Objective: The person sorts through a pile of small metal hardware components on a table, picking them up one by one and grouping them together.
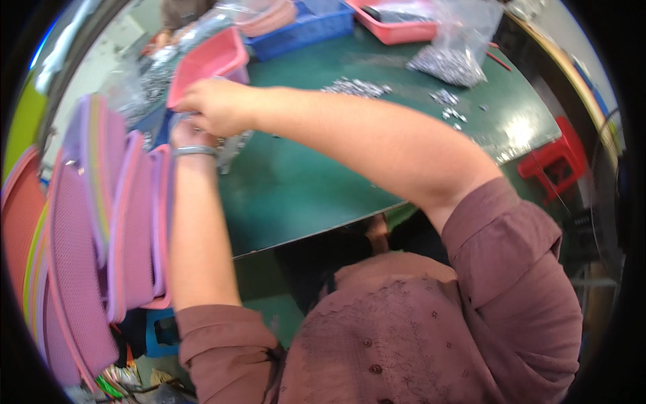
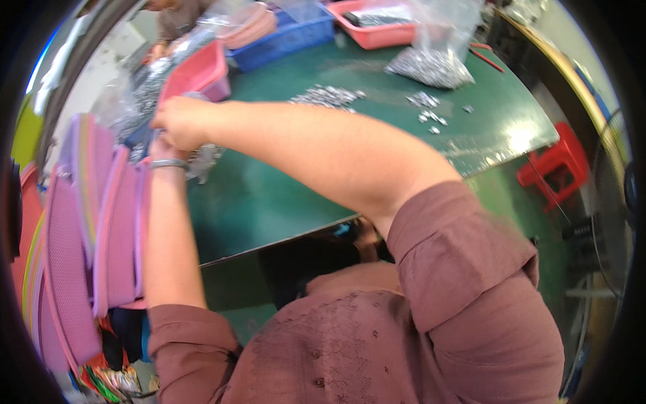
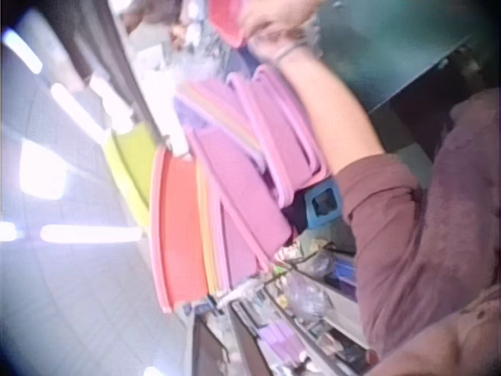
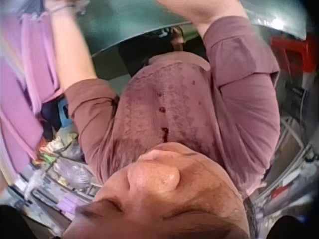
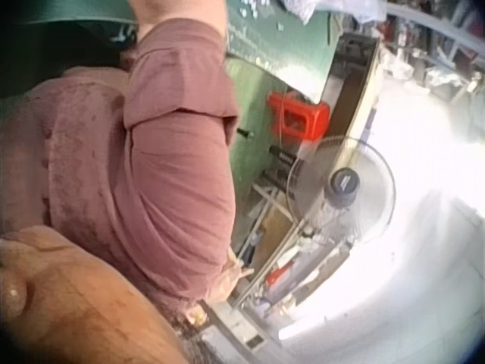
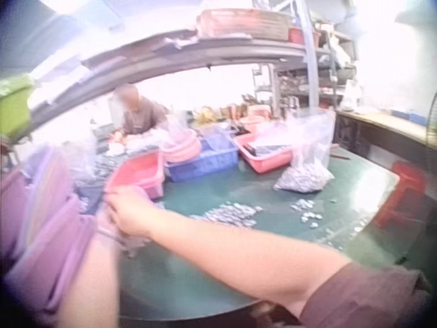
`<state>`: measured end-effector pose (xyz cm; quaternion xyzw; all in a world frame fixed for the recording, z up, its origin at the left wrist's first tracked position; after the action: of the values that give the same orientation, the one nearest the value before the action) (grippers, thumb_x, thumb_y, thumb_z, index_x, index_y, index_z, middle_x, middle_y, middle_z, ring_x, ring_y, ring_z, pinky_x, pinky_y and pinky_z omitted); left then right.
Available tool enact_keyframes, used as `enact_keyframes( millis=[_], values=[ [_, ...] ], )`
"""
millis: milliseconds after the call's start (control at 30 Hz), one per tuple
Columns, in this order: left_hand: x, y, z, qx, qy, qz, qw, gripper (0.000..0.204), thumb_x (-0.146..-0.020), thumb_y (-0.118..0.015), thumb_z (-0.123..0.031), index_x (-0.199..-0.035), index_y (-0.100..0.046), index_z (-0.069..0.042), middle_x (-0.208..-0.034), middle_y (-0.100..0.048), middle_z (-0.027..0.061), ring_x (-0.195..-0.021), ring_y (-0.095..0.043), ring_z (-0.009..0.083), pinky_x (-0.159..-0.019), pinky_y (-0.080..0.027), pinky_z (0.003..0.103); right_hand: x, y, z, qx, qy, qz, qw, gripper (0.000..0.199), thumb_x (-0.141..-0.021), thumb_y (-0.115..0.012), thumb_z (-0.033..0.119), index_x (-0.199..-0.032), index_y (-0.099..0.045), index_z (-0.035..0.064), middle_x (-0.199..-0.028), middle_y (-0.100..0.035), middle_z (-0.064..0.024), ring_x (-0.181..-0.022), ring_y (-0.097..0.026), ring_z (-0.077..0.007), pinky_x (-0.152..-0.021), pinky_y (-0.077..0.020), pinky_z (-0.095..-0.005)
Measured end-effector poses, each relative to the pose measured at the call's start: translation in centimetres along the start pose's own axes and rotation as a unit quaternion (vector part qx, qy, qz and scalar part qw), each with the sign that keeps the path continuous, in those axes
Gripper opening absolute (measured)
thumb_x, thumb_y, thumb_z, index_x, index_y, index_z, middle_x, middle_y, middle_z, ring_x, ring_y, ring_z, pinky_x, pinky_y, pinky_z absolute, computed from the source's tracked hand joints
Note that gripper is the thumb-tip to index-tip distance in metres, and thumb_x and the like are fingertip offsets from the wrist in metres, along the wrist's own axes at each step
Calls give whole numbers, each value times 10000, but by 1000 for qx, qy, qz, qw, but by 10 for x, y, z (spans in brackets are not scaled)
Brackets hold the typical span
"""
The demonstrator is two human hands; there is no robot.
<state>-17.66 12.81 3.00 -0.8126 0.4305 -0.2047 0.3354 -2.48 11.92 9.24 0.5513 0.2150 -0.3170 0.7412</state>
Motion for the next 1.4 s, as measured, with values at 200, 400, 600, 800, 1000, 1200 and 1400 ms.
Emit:
enact_keyframes(
  millis=[200,400,600,800,1000,1200,1400],
  values=[
    [27,-7,-10,-197,80,-111,971,650,-997,-417,-164,-1523,-80,14,-1579,-82,260,-1467,-160,414,-1153,-141,656,122,100,35,111,28,112,987,283,-861,-682,171,-1115,-664,47,-1220,-609,-153,-1158,-559,-339,-985,-459,-429],
    [19,-27,1,-270,140,25,952,501,-974,-516,-166,-1408,-324,-5,-1480,-298,200,-1307,-413,378,-1104,-285,606,296,186,6,200,-175,88,960,265,-896,-665,226,-1092,-667,47,-1197,-605,-132,-1146,-559,-330,-991,-457,-406],
    [-29,19,-20,-445,117,94,883,606,-972,-563,-255,-1464,-338,17,-1491,-395,162,-1339,-402,340,-1090,-353,481,366,217,2,223,-230,-24,947,305,-908,-667,296,-1081,-680,46,-1168,-623,-144,-1100,-586,-323,-948,-477,-398],
    [24,28,4,-777,-220,210,551,718,-889,-722,-306,-1408,-427,92,-1396,-518,249,-1288,-513,284,-1089,-377,355,378,213,-3,272,-185,-115,937,229,-892,-685,235,-1003,-688,34,-1069,-654,-122,-1025,-614,-301,-892,-495,-372],
    [31,72,-32,-888,-310,128,315,296,-832,-728,-202,-1036,-660,0,-1045,-627,167,-974,-621,336,-858,-488,396,376,210,-7,287,-168,-147,932,224,-876,-684,250,-917,-695,30,-931,-659,-109,-938,-607,-307,-834,-500,-389],
    [17,74,-56,-806,-361,159,442,143,-917,-630,-138,-922,-640,5,-843,-653,129,-728,-617,258,-710,-494,357,373,209,-7,317,-170,-151,921,253,-879,-662,289,-835,-690,42,-859,-659,-112,-876,-615,-320,-806,-504,-406],
    [6,48,-60,-785,-384,149,463,174,-971,-564,-144,-1043,-643,-7,-890,-701,121,-748,-611,163,-716,-491,324,382,211,-25,355,-181,-164,902,275,-881,-651,320,-798,-697,62,-829,-665,-108,-865,-627,-320,-800,-510,-414]
  ],
)
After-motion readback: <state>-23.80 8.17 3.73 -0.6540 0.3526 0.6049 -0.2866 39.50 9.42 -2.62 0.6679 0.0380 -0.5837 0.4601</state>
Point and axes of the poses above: each hand's wrist, its own x-axis away from the middle knuckle, its own y-axis out of the back of the hand, z = x × y, the point moved 4 cm from there along -x, towards the middle knuckle
